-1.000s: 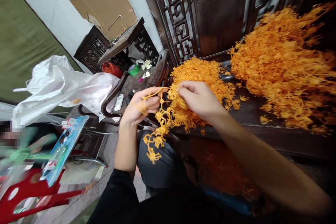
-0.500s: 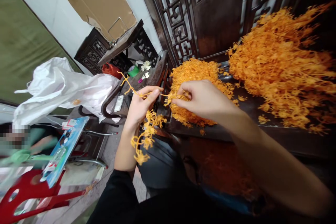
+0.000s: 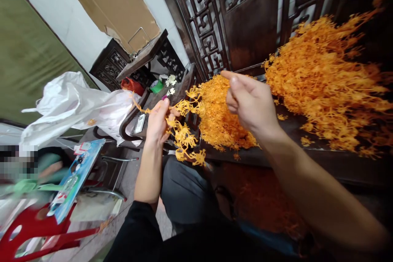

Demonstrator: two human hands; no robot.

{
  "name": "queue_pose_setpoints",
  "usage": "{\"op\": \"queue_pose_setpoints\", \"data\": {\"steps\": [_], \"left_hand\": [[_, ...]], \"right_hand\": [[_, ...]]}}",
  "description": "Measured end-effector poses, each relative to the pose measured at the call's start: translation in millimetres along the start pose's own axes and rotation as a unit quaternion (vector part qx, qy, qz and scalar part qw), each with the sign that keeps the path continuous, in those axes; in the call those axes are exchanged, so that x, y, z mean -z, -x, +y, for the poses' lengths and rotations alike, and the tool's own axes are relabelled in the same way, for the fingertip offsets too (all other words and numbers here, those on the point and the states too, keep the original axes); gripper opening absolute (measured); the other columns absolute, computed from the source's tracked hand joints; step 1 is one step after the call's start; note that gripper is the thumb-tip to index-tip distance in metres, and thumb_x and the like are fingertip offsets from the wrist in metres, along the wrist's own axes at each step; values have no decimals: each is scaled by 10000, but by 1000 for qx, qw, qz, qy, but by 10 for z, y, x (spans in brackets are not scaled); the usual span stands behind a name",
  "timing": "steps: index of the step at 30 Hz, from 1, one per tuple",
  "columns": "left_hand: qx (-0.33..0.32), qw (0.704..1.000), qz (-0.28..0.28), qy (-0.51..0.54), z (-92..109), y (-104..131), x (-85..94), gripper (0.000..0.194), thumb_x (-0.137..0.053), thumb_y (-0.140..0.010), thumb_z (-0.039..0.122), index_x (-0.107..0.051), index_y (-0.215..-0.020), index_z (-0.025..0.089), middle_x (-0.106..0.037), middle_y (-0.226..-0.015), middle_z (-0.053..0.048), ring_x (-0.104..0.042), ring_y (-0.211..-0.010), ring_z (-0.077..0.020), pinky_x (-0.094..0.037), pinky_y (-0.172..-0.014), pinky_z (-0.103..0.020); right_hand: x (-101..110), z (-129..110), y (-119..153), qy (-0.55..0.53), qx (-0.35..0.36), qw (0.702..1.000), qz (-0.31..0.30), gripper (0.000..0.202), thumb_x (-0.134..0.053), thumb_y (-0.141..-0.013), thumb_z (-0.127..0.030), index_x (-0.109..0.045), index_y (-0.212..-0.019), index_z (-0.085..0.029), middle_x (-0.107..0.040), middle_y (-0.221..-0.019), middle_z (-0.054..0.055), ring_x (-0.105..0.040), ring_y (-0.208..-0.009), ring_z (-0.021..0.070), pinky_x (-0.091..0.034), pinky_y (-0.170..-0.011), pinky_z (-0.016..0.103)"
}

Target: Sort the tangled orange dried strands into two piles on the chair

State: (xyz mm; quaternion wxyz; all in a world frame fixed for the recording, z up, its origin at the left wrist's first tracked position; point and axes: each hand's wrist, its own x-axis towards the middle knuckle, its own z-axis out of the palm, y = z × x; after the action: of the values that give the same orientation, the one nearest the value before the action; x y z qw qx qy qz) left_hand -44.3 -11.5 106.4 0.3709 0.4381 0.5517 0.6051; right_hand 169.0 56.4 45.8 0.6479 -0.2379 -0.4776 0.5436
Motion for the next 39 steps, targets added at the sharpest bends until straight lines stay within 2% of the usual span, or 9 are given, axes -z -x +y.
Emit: {"op": "queue_pose_setpoints", "data": {"steps": [2, 7, 10, 13, 15, 17, 22, 31, 39], "left_hand": [[-21, 1000, -17, -10, 24, 59, -22, 519, -873, -728, 516, -463, -692, 201, -638, -579, 45, -393, -378, -30, -251, -368, -176], [-29, 998, -46, -27, 45, 128, -60, 495, -865, -763, 423, -438, -673, 189, -697, -634, 20, -366, -391, -17, -248, -374, -150], [-11, 998, -51, -29, 22, 105, -45, 489, -857, -771, 430, -440, -680, 192, -702, -637, 16, -379, -378, -20, -239, -363, -153], [4, 997, -66, -29, -16, 86, -28, 461, -835, -797, 426, -456, -683, 190, -693, -627, 15, -419, -382, -32, -258, -371, -162], [10, 997, -75, -29, -39, 84, -40, 448, -831, -803, 411, -464, -679, 186, -691, -621, 12, -425, -385, -32, -269, -379, -164], [19, 997, -70, -29, -54, 83, -82, 457, -857, -769, 387, -460, -672, 183, -679, -597, 17, -408, -380, -23, -254, -378, -155], [52, 997, -56, -28, -62, 31, -243, 528, -915, -642, 340, -408, -640, 192, -640, -536, 24, -385, -364, -17, -190, -358, -146], [39, 998, -39, -24, -63, -45, -245, 536, -909, -604, 339, -394, -621, 192, -612, -516, 34, -338, -363, -8, -164, -371, -155], [-29, 999, 1, -37, -85, -111, -285, 477, -870, -663, 279, -401, -624, 199, -607, -519, 40, -375, -395, -35, -205, -405, -187]], "right_hand": [[8, 45, -41, -92, -36, 995, 32, 307, -639, -932, -325, -718, -1211, -224, -523, -606, -39, -357, -443, 77, -218, -405, 245], [-44, 144, -50, -161, -154, 975, 7, 305, -750, -778, -209, -718, -1082, -219, -684, -1088, 70, -579, -661, 100, -231, -377, 207], [-88, 209, -2, -160, -151, 975, 3, 293, -737, -860, -372, -695, -1112, -229, -644, -889, 33, -484, -581, 87, -220, -397, 216], [-113, 202, 59, -39, -25, 998, -45, 443, -743, -872, -526, -689, -1207, -241, -540, -719, -18, -426, -570, 100, -314, -475, 254], [-129, 172, 95, 66, 69, 991, -89, 387, -782, -845, -524, -728, -1096, -234, -564, -727, -12, -472, -621, 114, -381, -565, 285], [-160, 165, 119, 109, 117, 986, -55, 303, -750, -880, -517, -702, -890, -218, -582, -741, 2, -507, -659, 126, -405, -621, 304], [-268, 308, 94, 35, 31, 991, 129, 462, -527, -964, -676, -444, -798, -253, -374, -642, -34, -389, -534, 112, -337, -509, 281], [-304, 363, 33, -96, -10, 984, 153, 482, -675, -873, -631, -431, -731, -240, -327, -601, -61, -292, -463, 75, -239, -444, 264], [-357, 371, 85, -121, 4, 977, 175, 463, -628, -924, -603, -394, -745, -245, -289, -590, -78, -261, -447, 74, -246, -443, 261]]}}
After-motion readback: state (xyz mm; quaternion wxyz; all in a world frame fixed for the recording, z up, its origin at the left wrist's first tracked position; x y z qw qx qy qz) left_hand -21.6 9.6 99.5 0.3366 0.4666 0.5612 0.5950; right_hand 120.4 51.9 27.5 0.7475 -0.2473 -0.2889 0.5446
